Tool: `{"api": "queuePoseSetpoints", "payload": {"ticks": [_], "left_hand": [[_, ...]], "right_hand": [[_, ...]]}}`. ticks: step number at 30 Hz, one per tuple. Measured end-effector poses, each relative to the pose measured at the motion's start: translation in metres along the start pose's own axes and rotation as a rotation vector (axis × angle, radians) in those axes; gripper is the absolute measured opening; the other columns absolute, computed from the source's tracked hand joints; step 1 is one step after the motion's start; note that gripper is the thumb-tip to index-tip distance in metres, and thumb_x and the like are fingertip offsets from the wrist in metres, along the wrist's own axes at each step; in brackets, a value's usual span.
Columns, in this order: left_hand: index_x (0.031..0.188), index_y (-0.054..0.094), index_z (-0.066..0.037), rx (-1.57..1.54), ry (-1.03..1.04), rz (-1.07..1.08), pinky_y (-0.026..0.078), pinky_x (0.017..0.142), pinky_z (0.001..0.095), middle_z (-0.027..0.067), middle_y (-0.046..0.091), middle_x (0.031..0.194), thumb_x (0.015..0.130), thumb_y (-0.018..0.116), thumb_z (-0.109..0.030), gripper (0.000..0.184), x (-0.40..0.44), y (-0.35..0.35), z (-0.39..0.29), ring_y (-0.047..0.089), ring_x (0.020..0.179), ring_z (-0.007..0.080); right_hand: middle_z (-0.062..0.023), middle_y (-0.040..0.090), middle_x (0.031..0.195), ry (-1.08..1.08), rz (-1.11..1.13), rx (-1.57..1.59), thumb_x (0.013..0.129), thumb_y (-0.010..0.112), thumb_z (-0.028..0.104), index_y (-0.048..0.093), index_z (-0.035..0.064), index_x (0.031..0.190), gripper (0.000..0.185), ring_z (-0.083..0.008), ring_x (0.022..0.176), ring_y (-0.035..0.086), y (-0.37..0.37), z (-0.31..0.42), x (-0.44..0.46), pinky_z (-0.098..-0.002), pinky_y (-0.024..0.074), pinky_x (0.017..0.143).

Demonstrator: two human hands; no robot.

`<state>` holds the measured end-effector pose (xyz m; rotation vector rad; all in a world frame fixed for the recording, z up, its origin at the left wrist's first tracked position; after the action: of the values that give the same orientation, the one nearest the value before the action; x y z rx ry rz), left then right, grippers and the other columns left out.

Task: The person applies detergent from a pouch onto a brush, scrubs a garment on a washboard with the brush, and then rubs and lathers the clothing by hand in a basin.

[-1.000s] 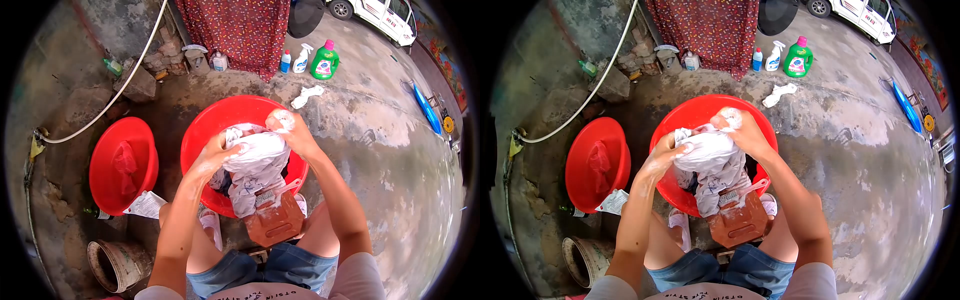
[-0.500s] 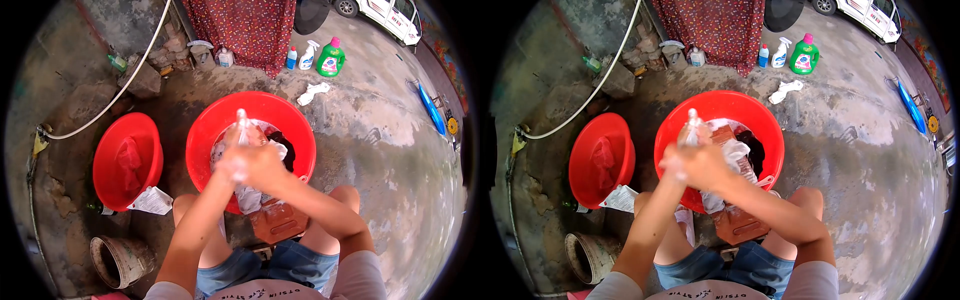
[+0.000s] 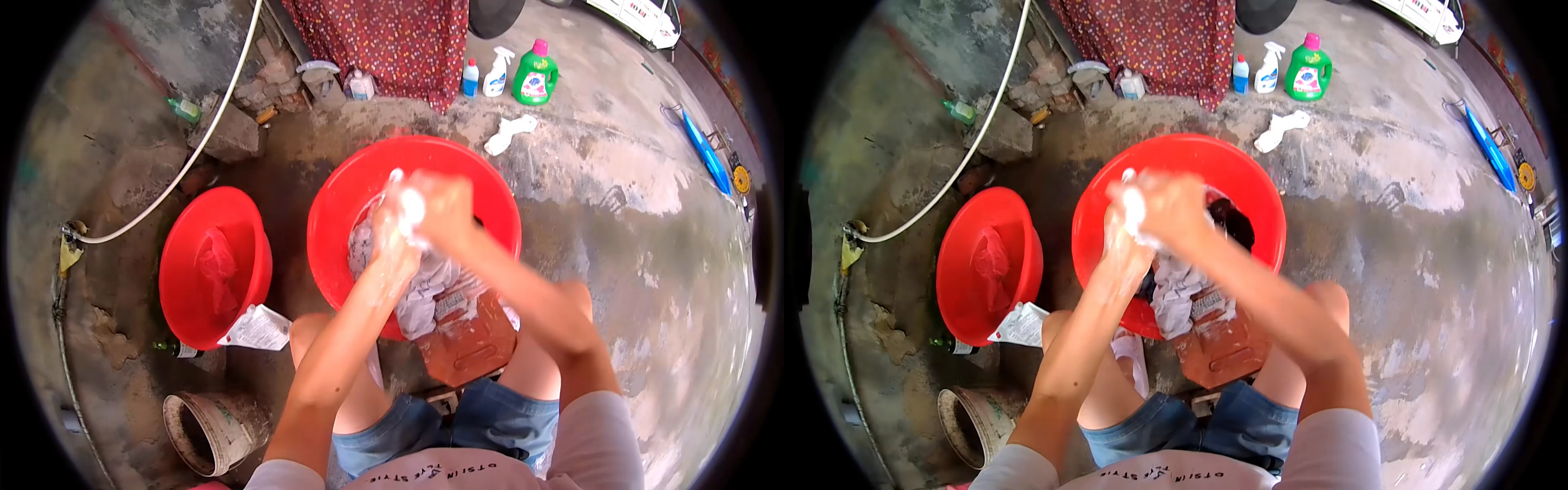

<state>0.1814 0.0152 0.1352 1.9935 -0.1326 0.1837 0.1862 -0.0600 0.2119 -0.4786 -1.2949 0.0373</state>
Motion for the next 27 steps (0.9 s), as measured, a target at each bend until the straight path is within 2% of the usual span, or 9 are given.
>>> {"api": "queuePoseSetpoints", "payload": {"ticks": [2,6,9,13,15,17,20,22,27], "left_hand": [[0.096,0.056,-0.01,-0.163,-0.178,0.324,0.046,0.07,0.0295,0.0014,0.059,0.086,0.089,0.047,-0.031,0.024,0.001,-0.012,-0.024,0.056,0.079,0.0137],[0.079,0.05,-0.017,0.133,-0.044,-0.697,0.04,0.054,0.0302,-0.0028,0.043,0.06,0.09,0.041,-0.032,0.02,-0.005,0.085,-0.005,0.046,0.058,0.0105],[0.077,0.049,-0.016,-0.014,-0.052,0.064,0.04,0.052,0.0319,-0.0021,0.043,0.058,0.089,0.043,-0.032,0.022,-0.002,-0.026,-0.002,0.046,0.056,0.0113],[0.076,0.049,-0.015,0.116,-0.064,-0.409,0.04,0.05,0.0297,-0.0024,0.043,0.058,0.09,0.042,-0.034,0.024,-0.005,0.031,0.006,0.045,0.053,0.0113],[0.08,0.052,-0.014,0.13,0.011,-0.447,0.043,0.052,0.0278,-0.0023,0.049,0.063,0.09,0.042,-0.034,0.025,-0.009,0.045,0.02,0.049,0.056,0.0104],[0.072,0.051,-0.015,-0.102,0.095,0.164,0.043,0.051,0.0301,-0.0035,0.048,0.062,0.09,0.043,-0.033,0.026,0.002,-0.01,0.024,0.049,0.055,0.0112],[0.1,0.055,-0.009,0.397,0.031,-0.277,0.048,0.071,0.0273,0.0039,0.059,0.09,0.09,0.042,-0.038,0.033,-0.011,-0.029,0.016,0.057,0.08,0.0122],[0.101,0.054,-0.006,0.116,-0.188,-0.483,0.047,0.079,0.0305,0.0044,0.06,0.094,0.089,0.043,-0.043,0.041,-0.009,0.068,0.003,0.059,0.085,0.0169],[0.103,0.052,-0.004,0.871,-0.2,-0.167,0.044,0.079,0.0259,0.0034,0.057,0.093,0.082,0.059,-0.027,0.031,-0.016,0.066,-0.05,0.056,0.086,0.0132]], "right_hand": [[-0.0026,0.048,0.05,-0.062,0.027,0.06,0.06,0.063,0.02,0.058,0.0163,0.061,0.007,-0.0177,0.043,0.052,-0.006,0.014,-0.004,-0.03,0.0405,0.038],[-0.0018,0.052,0.05,0.106,0.116,-0.017,0.068,0.064,0.025,0.059,0.0182,0.06,0.011,-0.0166,0.044,0.055,-0.005,-0.014,-0.002,-0.0313,0.0421,0.038],[-0.0031,0.05,0.052,0.056,0.04,0.067,0.063,0.065,0.021,0.058,0.0166,0.059,0.009,-0.0187,0.043,0.054,-0.005,0.006,-0.012,-0.032,0.0422,0.039],[-0.0031,0.056,0.055,0.101,0.557,-0.17,0.078,0.053,0.029,0.063,0.0195,0.08,0.014,-0.0199,0.051,0.058,-0.011,-0.031,-0.005,-0.0309,0.0469,0.045],[-0.0017,0.055,0.054,0.06,0.382,-0.106,0.077,0.055,0.029,0.062,0.0151,0.078,0.015,-0.0203,0.049,0.057,-0.016,-0.017,-0.009,-0.0309,0.0454,0.043],[-0.0003,0.054,0.053,0.005,0.182,-0.051,0.075,0.056,0.028,0.061,0.0106,0.076,0.018,-0.0207,0.047,0.056,-0.014,0.003,-0.01,-0.0309,0.0438,0.042],[-0.0067,0.051,0.049,0.206,0.173,0.206,0.074,0.06,0.026,0.06,0.01,0.067,0.018,-0.023,0.042,0.053,-0.009,-0.008,-0.021,-0.0347,0.0396,0.04],[-0.012,0.055,0.053,0.547,0.443,-0.107,0.082,0.053,0.04,0.056,0.006,0.057,0.042,-0.0281,0.046,0.054,-0.01,-0.069,-0.006,-0.0376,0.0397,0.041],[0.0002,0.05,0.061,0.819,0.367,0.838,0.083,0.061,0.023,0.054,0.0018,0.07,0.026,-0.0056,0.06,0.044,-0.025,-0.07,0.002,-0.0255,0.0375,0.053]]}}
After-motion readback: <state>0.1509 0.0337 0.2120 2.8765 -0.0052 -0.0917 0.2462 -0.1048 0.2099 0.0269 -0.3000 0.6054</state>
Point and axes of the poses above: each hand's wrist, its own x-axis towards the middle knuckle, its own y-axis out of the palm, z = x × y, the point moved 1 cm from there along x, towards the middle knuckle
